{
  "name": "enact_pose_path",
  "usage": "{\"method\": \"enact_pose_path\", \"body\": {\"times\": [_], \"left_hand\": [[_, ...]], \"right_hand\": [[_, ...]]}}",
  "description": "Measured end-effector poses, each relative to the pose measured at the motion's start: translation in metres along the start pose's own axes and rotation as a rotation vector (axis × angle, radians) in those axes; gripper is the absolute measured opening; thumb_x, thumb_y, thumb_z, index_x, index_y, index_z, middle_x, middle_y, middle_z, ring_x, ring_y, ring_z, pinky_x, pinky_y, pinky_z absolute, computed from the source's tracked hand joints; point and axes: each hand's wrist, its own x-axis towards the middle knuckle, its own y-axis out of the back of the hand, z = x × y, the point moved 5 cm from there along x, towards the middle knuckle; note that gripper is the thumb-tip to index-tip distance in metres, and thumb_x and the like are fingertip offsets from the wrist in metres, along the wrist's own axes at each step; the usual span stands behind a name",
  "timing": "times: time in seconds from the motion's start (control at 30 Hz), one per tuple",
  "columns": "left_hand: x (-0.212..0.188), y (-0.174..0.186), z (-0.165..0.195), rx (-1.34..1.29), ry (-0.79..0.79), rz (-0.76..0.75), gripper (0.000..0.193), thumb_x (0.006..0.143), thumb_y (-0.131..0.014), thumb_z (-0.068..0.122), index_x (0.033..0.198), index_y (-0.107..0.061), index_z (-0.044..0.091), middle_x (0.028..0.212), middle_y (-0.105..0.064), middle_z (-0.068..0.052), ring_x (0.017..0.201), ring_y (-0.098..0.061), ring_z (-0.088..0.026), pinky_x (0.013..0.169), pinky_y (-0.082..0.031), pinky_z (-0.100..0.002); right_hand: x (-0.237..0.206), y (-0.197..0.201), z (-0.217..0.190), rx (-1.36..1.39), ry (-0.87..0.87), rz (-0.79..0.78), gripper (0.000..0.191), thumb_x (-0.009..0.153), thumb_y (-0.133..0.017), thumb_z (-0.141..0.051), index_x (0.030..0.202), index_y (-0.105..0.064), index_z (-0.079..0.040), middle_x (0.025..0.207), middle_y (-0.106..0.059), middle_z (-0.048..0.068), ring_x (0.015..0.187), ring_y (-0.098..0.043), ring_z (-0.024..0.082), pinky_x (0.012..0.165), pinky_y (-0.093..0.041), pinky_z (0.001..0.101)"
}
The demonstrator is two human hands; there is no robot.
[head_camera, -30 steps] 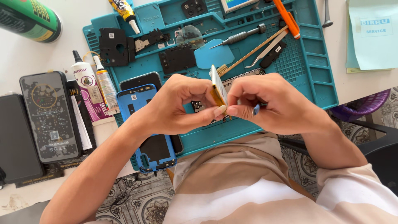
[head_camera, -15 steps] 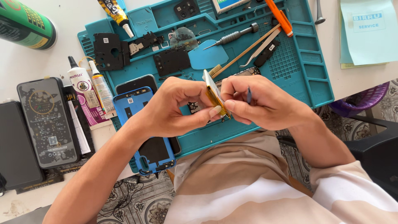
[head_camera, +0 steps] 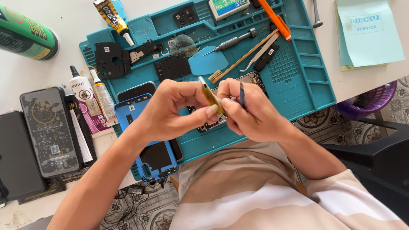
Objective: The person removes the old battery from a disassembled smartphone using a prying tool, then peels off the adhesive backing from a new battery. They place the new battery into the phone chassis and press it into place with a wooden stick.
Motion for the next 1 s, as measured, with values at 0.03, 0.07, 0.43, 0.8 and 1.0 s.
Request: {"method": "enact_pose_path", "body": {"times": [0.03,0.07,0.43,0.8,1.0], "left_hand": [[-0.001,0.001,0.001,-0.001,0.002,0.006,0.015,0.103,-0.067,0.010,0.098,-0.068,-0.004,0.095,-0.074,-0.006,0.088,-0.072,-0.008,0.078,-0.061,-0.024],[-0.001,0.002,-0.001,0.043,0.057,0.022,0.017,0.102,-0.068,0.012,0.096,-0.069,-0.004,0.090,-0.075,-0.006,0.084,-0.072,-0.008,0.075,-0.061,-0.024],[0.001,0.004,0.008,0.230,-0.061,-0.016,0.031,0.109,-0.056,0.022,0.118,-0.065,-0.007,0.099,-0.075,-0.008,0.089,-0.076,-0.010,0.078,-0.066,-0.027],[0.008,0.002,-0.004,0.364,-0.140,0.190,0.021,0.110,-0.055,0.011,0.119,-0.063,-0.006,0.095,-0.075,-0.008,0.083,-0.080,-0.015,0.070,-0.065,-0.027],[0.010,0.001,-0.003,0.345,-0.150,0.215,0.021,0.109,-0.056,0.011,0.115,-0.063,-0.007,0.098,-0.077,-0.010,0.089,-0.081,-0.014,0.073,-0.066,-0.026]], "right_hand": [[-0.001,-0.002,0.001,0.026,-0.014,0.023,0.012,0.102,-0.045,-0.007,0.091,-0.049,-0.003,0.073,-0.051,0.000,0.048,-0.052,0.006,0.041,-0.039,0.0245],[-0.001,-0.003,-0.004,-0.135,0.078,0.047,0.009,0.101,-0.048,-0.005,0.093,-0.050,-0.003,0.073,-0.051,0.002,0.051,-0.052,0.010,0.045,-0.040,0.0266],[-0.002,-0.014,-0.045,-0.706,0.507,0.096,0.024,0.095,-0.073,0.000,0.104,-0.051,-0.002,0.096,-0.055,0.013,0.075,-0.061,0.027,0.064,-0.052,0.0373],[0.016,-0.017,-0.082,-1.682,0.612,-0.150,0.022,0.073,-0.072,-0.008,0.087,-0.058,0.002,0.087,-0.056,0.011,0.083,-0.063,0.025,0.072,-0.057,0.0336],[0.028,-0.006,-0.075,-1.483,0.574,-0.250,0.024,0.073,-0.075,-0.008,0.086,-0.058,0.003,0.081,-0.058,0.012,0.080,-0.063,0.027,0.067,-0.055,0.0369]]}}
